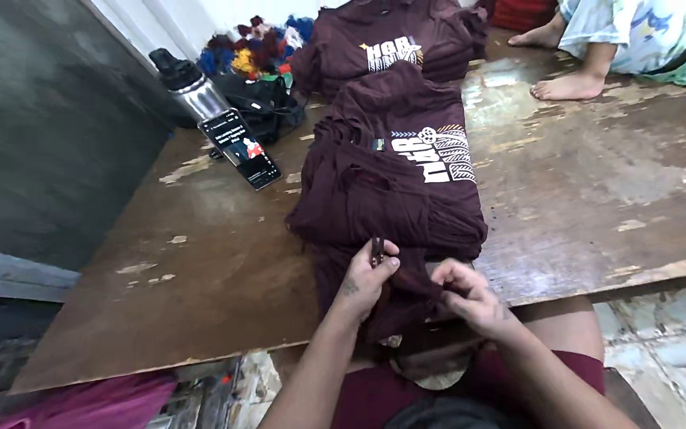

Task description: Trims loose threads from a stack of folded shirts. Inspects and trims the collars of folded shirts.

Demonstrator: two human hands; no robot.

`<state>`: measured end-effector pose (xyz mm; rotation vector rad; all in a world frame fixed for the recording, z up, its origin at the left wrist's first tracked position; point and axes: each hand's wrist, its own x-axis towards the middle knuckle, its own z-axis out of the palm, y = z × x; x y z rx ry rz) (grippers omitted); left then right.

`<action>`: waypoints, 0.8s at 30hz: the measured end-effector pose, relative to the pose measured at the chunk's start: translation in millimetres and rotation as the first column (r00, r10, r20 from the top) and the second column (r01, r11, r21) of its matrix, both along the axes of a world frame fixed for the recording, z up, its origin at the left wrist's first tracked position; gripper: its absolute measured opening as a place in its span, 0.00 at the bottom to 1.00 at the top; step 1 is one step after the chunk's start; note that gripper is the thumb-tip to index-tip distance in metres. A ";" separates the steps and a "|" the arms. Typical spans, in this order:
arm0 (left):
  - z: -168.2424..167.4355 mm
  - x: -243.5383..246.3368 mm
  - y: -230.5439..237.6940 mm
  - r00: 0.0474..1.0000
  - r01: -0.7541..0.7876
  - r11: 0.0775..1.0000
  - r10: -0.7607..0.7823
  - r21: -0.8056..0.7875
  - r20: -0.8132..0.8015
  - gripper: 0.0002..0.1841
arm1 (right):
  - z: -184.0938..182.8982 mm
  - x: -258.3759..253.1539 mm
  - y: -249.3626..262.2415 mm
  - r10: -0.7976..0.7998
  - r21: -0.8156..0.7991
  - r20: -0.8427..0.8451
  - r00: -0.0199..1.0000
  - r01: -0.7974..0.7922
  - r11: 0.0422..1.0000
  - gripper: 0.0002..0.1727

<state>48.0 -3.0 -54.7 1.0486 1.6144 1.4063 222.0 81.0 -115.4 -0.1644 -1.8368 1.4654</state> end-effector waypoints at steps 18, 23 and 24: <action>-16.6 1.1 -3.1 0.986 0.136 0.990 -0.131 0.042 -0.105 0.13 | 16.0 72.7 10.0 -0.353 0.553 0.402 0.845 0.083 0.829 0.17; -17.2 3.4 -7.3 0.985 0.142 0.989 -0.137 0.050 -0.103 0.13 | 14.2 20.3 -2.8 -0.438 0.586 0.290 0.851 0.205 0.784 0.21; -16.2 2.8 -9.2 0.977 0.168 0.985 -0.162 0.032 -0.141 0.13 | 8.1 17.3 -1.5 -0.460 0.622 0.226 0.859 0.236 0.746 0.13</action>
